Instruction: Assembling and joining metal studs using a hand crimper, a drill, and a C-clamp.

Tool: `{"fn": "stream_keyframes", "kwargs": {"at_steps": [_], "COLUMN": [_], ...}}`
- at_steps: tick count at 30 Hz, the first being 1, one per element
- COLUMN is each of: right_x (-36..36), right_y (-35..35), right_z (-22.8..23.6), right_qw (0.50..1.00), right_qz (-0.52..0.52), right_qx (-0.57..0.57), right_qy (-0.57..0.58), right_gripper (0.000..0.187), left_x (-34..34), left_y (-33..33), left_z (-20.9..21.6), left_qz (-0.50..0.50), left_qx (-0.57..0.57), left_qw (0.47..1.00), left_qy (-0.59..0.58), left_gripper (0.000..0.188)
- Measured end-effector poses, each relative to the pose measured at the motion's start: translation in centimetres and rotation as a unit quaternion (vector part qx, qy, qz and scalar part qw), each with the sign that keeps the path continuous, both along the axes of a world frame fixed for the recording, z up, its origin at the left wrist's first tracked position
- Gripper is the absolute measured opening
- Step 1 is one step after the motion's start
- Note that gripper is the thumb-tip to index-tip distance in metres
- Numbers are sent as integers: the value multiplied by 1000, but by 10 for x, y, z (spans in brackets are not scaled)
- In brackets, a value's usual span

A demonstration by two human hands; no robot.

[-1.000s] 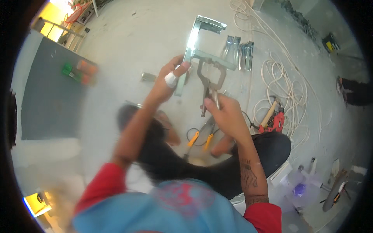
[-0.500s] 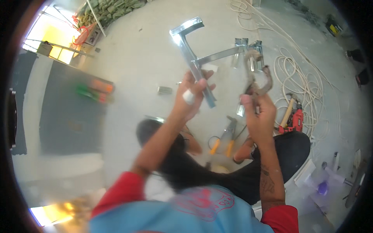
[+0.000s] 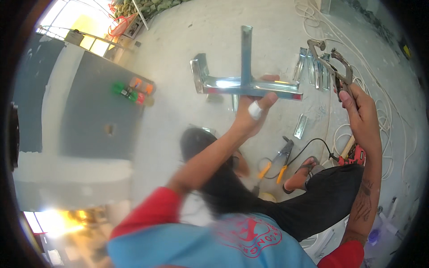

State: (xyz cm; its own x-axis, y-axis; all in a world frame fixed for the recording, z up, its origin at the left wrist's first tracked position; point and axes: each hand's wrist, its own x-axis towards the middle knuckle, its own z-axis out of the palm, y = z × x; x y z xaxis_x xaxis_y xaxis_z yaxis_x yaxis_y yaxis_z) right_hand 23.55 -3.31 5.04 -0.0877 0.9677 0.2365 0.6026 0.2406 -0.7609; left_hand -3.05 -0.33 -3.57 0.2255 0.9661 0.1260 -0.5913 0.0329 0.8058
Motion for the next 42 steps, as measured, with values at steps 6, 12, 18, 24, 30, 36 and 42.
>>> {"fn": "stream_keyframes", "kwargs": {"at_steps": [6, 12, 18, 24, 30, 36, 42], "right_x": [6, -11, -45, -59, -63, -63, -68], "right_y": [11, 12, 10, 6, 9, 7, 2], "right_z": [-16, -38, -58, -45, -37, -38, -47], "right_qw": [1000, 988, 931, 912, 908, 891, 831], "right_qz": [0, -38, -23, 36, 43, 28, 4], "right_qx": [-8, -20, -71, -36, -50, -34, -36], "right_qy": [-17, 151, 356, 407, 414, 452, 555], "right_gripper": [34, 35, 45, 48, 39, 24, 22], "left_x": [-4, 3, 23, 30, 37, 29, 24], "left_y": [2, -2, -22, -34, -45, -31, -28], "left_z": [-4, -8, -14, -14, -14, -7, 6], "left_qz": [-5, -54, -102, -160, -131, -195, -166], "left_qx": [-13, -41, 30, 39, 69, 41, 52], "left_qw": [1000, 997, 991, 981, 977, 972, 979], "left_qy": [3, -23, 85, 99, 153, 127, 105], "left_gripper": [55, 44, 40, 37, 45, 40, 48]}}
